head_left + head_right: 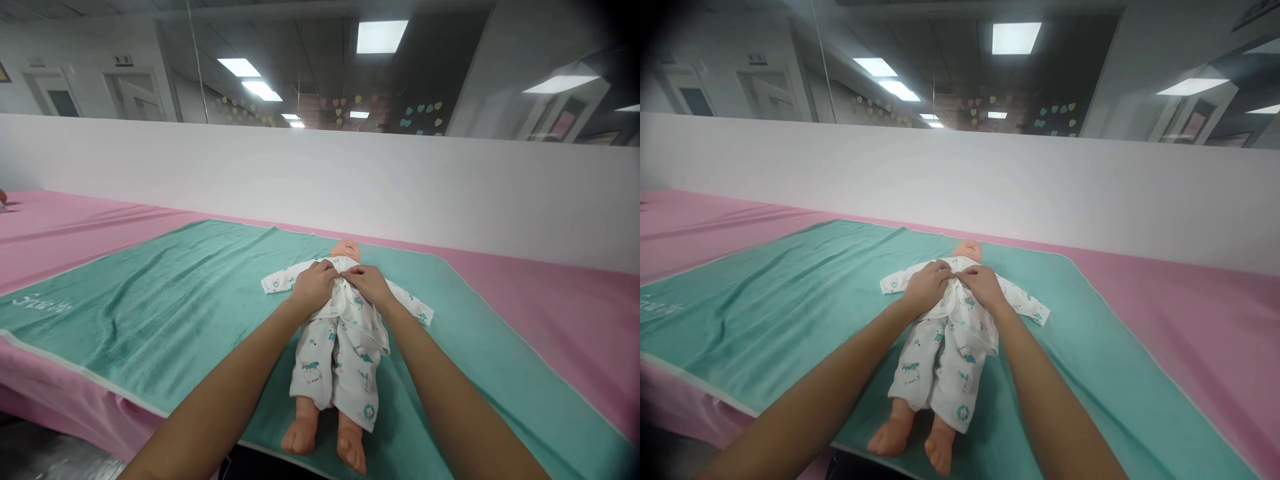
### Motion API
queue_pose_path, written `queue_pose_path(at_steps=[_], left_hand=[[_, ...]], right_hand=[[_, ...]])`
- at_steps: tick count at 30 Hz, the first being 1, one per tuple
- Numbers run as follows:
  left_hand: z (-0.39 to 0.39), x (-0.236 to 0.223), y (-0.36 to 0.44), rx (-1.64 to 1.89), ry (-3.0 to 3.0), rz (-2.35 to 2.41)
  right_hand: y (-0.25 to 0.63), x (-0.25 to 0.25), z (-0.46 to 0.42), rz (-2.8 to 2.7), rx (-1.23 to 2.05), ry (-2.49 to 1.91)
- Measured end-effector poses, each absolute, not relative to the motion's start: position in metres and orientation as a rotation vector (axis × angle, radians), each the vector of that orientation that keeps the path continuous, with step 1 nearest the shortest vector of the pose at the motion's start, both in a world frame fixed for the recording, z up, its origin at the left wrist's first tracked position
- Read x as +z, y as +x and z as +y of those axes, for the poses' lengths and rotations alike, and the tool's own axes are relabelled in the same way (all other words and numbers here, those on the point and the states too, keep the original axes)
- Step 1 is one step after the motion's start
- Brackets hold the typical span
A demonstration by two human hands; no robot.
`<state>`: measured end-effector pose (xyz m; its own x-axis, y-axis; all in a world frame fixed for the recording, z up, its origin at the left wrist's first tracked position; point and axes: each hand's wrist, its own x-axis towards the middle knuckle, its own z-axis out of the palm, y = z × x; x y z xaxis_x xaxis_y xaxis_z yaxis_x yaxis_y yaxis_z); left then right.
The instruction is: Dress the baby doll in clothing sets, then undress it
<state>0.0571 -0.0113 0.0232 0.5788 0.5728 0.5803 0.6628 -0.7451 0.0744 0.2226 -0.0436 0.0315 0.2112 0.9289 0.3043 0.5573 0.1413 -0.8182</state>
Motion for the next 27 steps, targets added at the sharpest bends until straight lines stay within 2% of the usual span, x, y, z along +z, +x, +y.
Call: queue_pose_path(at_steps=[11, 18, 27], left_hand=[[-0.008, 0.024, 0.059, -0.895, -2.710, -1.044], [-0.004, 0.022, 0.056, -0.930, -2.796, -1.025], [0.003, 0.013, 0.051, -1.081, -2.847, -0.803]], right_hand=[[0.226, 0.028, -0.037, -1.357, 0.658, -1.535], [0.236, 0.016, -0.034, -1.247, 0.875, -1.418], [0.232, 0.004, -0.043, -1.260, 0.663, -1.291]])
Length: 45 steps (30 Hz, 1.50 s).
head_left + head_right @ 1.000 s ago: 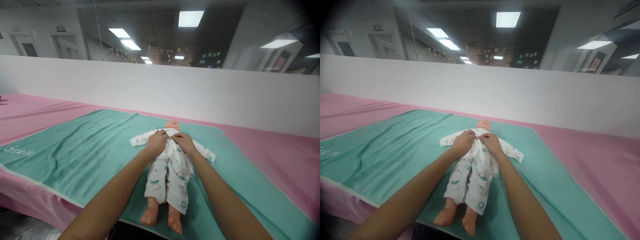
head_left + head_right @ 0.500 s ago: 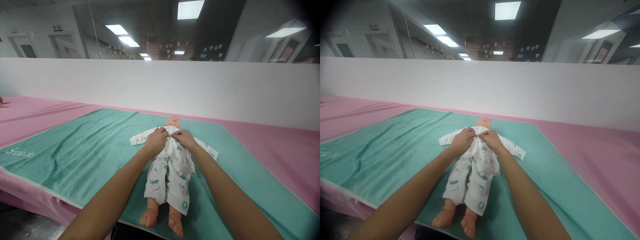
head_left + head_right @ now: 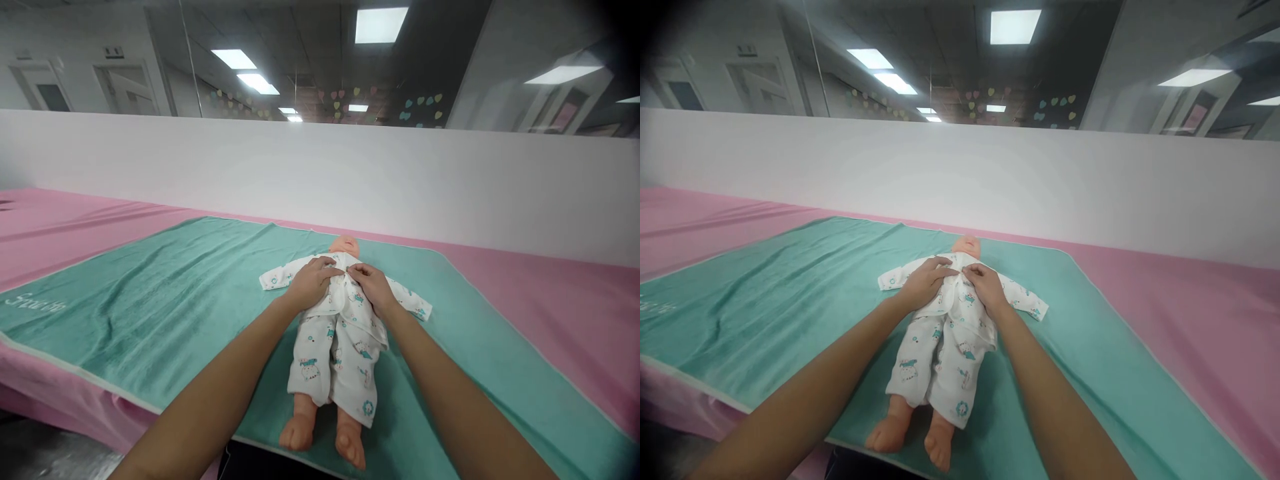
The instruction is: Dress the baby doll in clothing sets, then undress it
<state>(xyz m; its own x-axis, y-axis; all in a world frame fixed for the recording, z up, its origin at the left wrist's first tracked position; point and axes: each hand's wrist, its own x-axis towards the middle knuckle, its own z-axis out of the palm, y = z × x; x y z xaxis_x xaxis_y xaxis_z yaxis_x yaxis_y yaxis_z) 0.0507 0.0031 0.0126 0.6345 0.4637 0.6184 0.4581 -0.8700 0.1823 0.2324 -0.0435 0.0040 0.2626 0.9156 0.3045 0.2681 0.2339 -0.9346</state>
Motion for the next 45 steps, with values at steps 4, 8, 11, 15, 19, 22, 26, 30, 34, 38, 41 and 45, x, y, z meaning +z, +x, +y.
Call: queue_pose_path(at_steps=[4, 8, 11, 15, 19, 22, 26, 30, 34, 38, 41, 45], left_hand=[[0.004, 0.012, 0.051, 1.090, 2.791, 0.757], [0.005, 0.011, 0.051, 1.094, 2.688, 0.744], [0.005, 0.011, 0.051, 1.130, 2.630, 0.677], [0.005, 0.010, 0.051, 1.150, 2.509, 0.729], [0.006, 0.008, 0.053, 1.087, 2.464, 0.790], [0.007, 0.008, 0.053, 1.073, 2.469, 0.791], [0.010, 0.005, 0.052, 1.043, 2.503, 0.770], [0.014, 0.001, 0.053, 1.074, 2.511, 0.745], [0.012, 0.004, 0.054, 1.056, 2.470, 0.784], [0.007, 0.009, 0.054, 1.097, 2.455, 0.775], [0.005, 0.010, 0.054, 1.127, 2.447, 0.757], [0.004, 0.010, 0.053, 1.130, 2.440, 0.750]], right_hand=[[0.230, 0.004, -0.046, -1.274, 0.575, -1.303], [0.228, 0.005, -0.049, -1.289, 0.549, -1.301], [0.226, 0.006, -0.053, -1.332, 0.477, -1.322], [0.225, 0.006, -0.055, -1.365, 0.467, -1.298], [0.228, 0.003, -0.053, -1.277, 0.497, -1.330], [0.227, 0.003, -0.054, -1.280, 0.471, -1.345], [0.225, 0.007, -0.058, -1.367, 0.422, -1.318], [0.224, 0.009, -0.059, -1.446, 0.331, -1.330], [0.224, 0.008, -0.060, -1.495, 0.226, -1.387], [0.223, 0.009, -0.063, -1.535, 0.168, -1.426], [0.222, 0.011, -0.064, -1.563, 0.174, -1.428], [0.222, 0.011, -0.063, -1.544, 0.219, -1.394]])
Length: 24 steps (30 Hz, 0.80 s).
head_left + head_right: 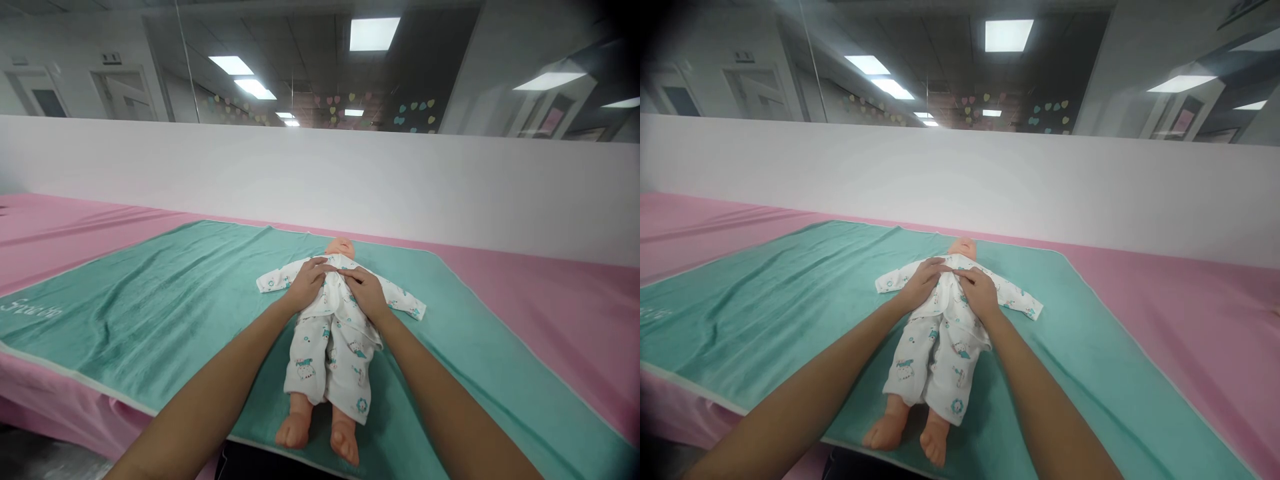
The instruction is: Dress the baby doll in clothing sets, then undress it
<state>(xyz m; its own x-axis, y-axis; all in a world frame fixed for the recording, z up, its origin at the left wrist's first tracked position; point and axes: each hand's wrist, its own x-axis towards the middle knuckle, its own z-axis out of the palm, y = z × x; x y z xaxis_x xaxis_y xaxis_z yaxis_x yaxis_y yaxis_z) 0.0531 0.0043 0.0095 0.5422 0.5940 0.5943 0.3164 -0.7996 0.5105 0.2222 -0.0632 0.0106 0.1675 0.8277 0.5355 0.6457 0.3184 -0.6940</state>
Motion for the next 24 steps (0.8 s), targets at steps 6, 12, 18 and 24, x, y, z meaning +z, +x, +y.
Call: queue_pose_path(at_steps=[6, 12, 18, 24], left_hand=[[0.0058, 0.0085, 0.0522, 1.114, 2.490, 0.732], [0.0029, 0.0121, 0.0525, 1.085, 2.510, 0.756], [-0.0007, 0.0154, 0.0518, 1.082, 2.487, 0.766], [0.0015, 0.0142, 0.0519, 1.096, 2.458, 0.736]], right_hand=[[0.2218, 0.0053, -0.0621, -1.373, 0.311, -1.394], [0.2212, 0.0058, -0.0624, -1.359, 0.324, -1.392], [0.2220, 0.0081, -0.0624, -1.432, 0.305, -1.401], [0.2253, 0.0075, -0.0596, -1.499, 0.264, -1.383]])
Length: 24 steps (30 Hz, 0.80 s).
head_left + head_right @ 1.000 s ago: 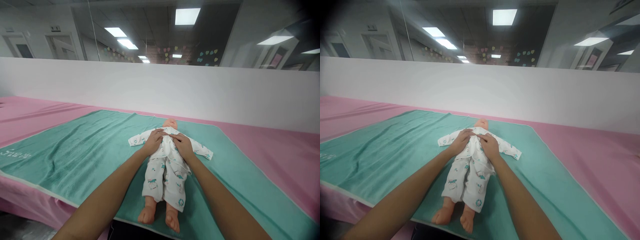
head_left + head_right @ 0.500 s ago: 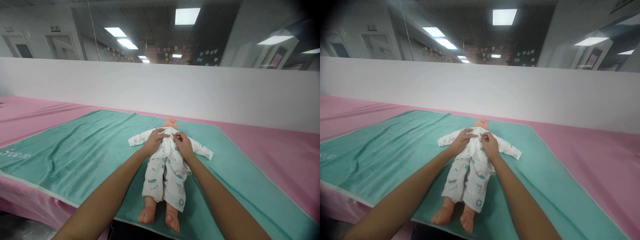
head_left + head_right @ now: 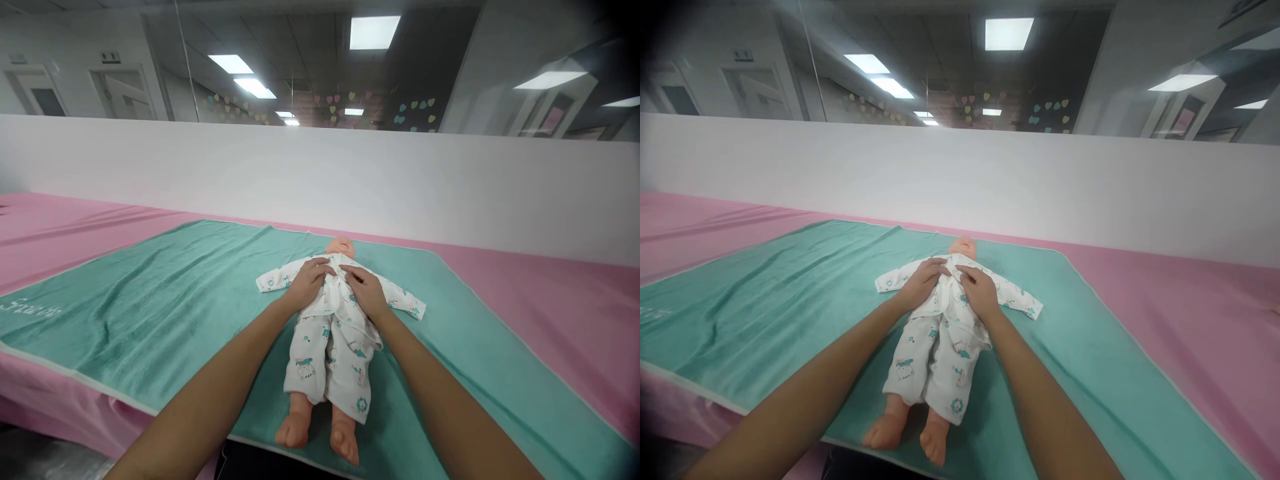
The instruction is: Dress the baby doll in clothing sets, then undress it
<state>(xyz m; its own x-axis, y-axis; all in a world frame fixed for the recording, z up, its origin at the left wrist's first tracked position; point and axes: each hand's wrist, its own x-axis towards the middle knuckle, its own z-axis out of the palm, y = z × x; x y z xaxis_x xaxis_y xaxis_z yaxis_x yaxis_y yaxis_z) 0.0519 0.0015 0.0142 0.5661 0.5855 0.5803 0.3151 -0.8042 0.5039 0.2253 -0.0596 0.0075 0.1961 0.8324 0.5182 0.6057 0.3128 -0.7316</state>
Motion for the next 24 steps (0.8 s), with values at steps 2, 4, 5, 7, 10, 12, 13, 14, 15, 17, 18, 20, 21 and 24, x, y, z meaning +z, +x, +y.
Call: queue_pose_path(at_steps=[2, 4, 5, 7, 10, 12, 13, 14, 15, 17, 18, 20, 21, 24], left_hand=[[0.002, 0.014, 0.053, 1.129, 2.428, 0.713], [0.001, 0.013, 0.053, 1.164, 2.370, 0.687], [0.001, 0.013, 0.054, 1.176, 2.337, 0.674], [-0.001, 0.013, 0.054, 1.181, 2.275, 0.653], [-0.002, 0.014, 0.055, 1.163, 2.214, 0.639], [-0.003, 0.014, 0.054, 1.150, 2.184, 0.630], [-0.003, 0.014, 0.054, 1.146, 2.169, 0.623], [-0.003, 0.015, 0.054, 1.142, 2.155, 0.616], [-0.003, 0.015, 0.053, 1.137, 2.141, 0.611], [-0.003, 0.015, 0.053, 1.126, 2.121, 0.607], [-0.003, 0.015, 0.053, 1.123, 2.114, 0.608], [-0.002, 0.014, 0.054, 1.120, 2.106, 0.603], [-0.002, 0.014, 0.054, 1.118, 2.105, 0.601], [-0.002, 0.014, 0.055, 1.107, 2.106, 0.606]], right_hand=[[0.224, 0.007, -0.060, -1.484, 0.273, -1.390], [0.222, 0.007, -0.062, -1.440, 0.274, -1.422], [0.221, 0.007, -0.064, -1.417, 0.267, -1.438], [0.218, 0.009, -0.066, -1.402, 0.235, -1.466], [0.214, 0.015, -0.070, -1.490, 0.185, -1.534], [0.212, 0.021, -0.072, -1.581, 0.174, -1.604], [0.212, 0.024, -0.074, -1.627, 0.176, -1.641], [0.211, 0.027, -0.075, -1.669, 0.180, -1.681], [0.210, 0.030, -0.076, -1.704, 0.182, -1.724], [0.208, 0.034, -0.077, -1.746, 0.170, -1.813], [0.208, 0.036, -0.077, -1.753, 0.161, -1.849], [0.207, 0.038, -0.077, -1.755, 0.155, -1.891], [0.206, 0.038, -0.077, -1.754, 0.157, -1.899], [0.207, 0.038, -0.075, -1.736, 0.155, -1.902]])
